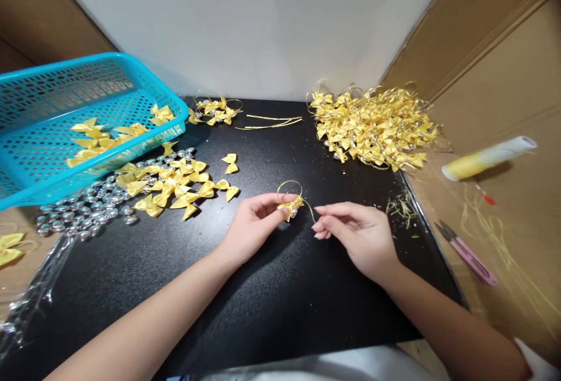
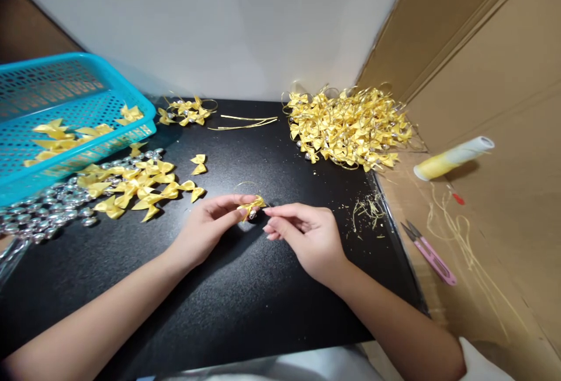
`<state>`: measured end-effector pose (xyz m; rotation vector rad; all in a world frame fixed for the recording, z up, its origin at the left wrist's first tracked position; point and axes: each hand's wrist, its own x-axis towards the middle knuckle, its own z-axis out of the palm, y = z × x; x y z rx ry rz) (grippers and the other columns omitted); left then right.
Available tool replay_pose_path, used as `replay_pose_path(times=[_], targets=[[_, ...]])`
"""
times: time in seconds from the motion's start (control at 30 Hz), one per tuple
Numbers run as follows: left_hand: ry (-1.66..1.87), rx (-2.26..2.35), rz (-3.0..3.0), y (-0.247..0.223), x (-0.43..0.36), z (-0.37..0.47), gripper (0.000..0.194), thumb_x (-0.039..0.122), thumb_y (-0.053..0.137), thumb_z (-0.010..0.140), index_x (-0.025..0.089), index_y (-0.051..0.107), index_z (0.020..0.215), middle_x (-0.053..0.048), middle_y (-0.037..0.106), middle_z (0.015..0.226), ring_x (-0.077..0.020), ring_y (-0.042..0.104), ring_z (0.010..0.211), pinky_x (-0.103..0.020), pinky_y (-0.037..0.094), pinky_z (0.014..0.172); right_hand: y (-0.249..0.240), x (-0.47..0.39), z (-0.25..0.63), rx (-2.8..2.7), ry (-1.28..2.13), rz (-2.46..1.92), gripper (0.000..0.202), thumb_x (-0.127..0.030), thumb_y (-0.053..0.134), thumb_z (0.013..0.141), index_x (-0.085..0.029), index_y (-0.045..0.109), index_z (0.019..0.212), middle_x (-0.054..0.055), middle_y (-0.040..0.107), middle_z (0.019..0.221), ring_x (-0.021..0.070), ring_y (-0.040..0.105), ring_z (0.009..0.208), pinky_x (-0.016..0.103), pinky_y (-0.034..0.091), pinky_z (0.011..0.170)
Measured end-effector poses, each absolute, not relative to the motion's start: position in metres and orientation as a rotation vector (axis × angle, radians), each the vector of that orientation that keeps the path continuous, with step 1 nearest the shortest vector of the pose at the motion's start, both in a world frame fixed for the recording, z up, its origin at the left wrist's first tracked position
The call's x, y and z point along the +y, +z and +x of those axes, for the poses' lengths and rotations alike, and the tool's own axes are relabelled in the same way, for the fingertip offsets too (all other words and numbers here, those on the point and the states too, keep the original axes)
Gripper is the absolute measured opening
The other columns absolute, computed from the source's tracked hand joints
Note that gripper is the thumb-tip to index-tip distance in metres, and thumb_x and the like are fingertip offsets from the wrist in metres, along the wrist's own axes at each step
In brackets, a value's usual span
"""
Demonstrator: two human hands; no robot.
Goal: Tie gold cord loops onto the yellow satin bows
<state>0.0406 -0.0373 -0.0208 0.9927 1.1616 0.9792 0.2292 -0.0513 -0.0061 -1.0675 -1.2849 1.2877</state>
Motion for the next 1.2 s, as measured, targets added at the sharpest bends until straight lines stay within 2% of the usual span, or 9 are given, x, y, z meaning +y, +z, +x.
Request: replay_pose_path(times=[0.2,0.47,0.6,0.9,1.2], targets=[[0.95,1.109,1.016,-0.024,-0.042,0.044,0.031,0.028,0.081,0.069,0.016,0.076,0.097,-0.009,0.078,0.099,-0.0197,0.072,0.085,-0.032,0.056,0.083,-0.014,-0.053,0.225,-1.573,1.1,-1.194,0.006,-0.021,0.069,0.081,-0.018,0.073,0.079,0.001,0.072,0.063,0.014,0.068,0.054,0.024,0.058,0.051],[0.945,1.131,1.092,-0.023,-0.045,0.044,0.023,0.029,0.076,0.075,0.016,0.076,0.093,-0.009,0.079,0.095,-0.0191,0.072,0.082,-0.03,0.056,0.078,-0.015,-0.055,0.221,-1.833,0.813,-1.291,0.013,-0.014,0.062,0.082,-0.018,0.067,0.072,0.0,0.066,0.06,0.0103,0.058,0.05,0.021,0.048,0.05],[0.955,1.157,1.128,-0.022,-0.046,0.045,0.02,0.028,0.073,0.076,0.017,0.076,0.091,-0.008,0.079,0.09,-0.0195,0.072,0.079,-0.03,0.056,0.075,-0.014,-0.055,0.221,-1.832,0.76,-1.308,0.014,-0.015,0.061,0.083,-0.018,0.067,0.071,-0.002,0.063,0.056,0.0093,0.054,0.047,0.02,0.045,0.048],[0.977,1.17,1.126,-0.02,-0.047,0.047,0.017,0.029,0.07,0.079,0.017,0.076,0.09,-0.007,0.079,0.094,-0.02,0.072,0.084,-0.03,0.056,0.079,-0.015,-0.055,0.222,-1.869,0.712,-1.335,0.016,-0.015,0.06,0.083,-0.017,0.067,0.069,-0.003,0.058,0.053,0.0083,0.047,0.045,0.021,0.041,0.047],[1.053,1.091,1.057,-0.025,-0.049,0.048,0.023,0.023,0.071,0.081,0.017,0.069,0.103,-0.008,0.074,0.101,-0.0169,0.069,0.092,-0.027,0.053,0.085,-0.014,-0.054,0.222,-1.859,0.739,-1.342,0.017,-0.012,0.06,0.082,-0.016,0.066,0.067,-0.003,0.055,0.052,0.0078,0.045,0.045,0.02,0.039,0.048]])
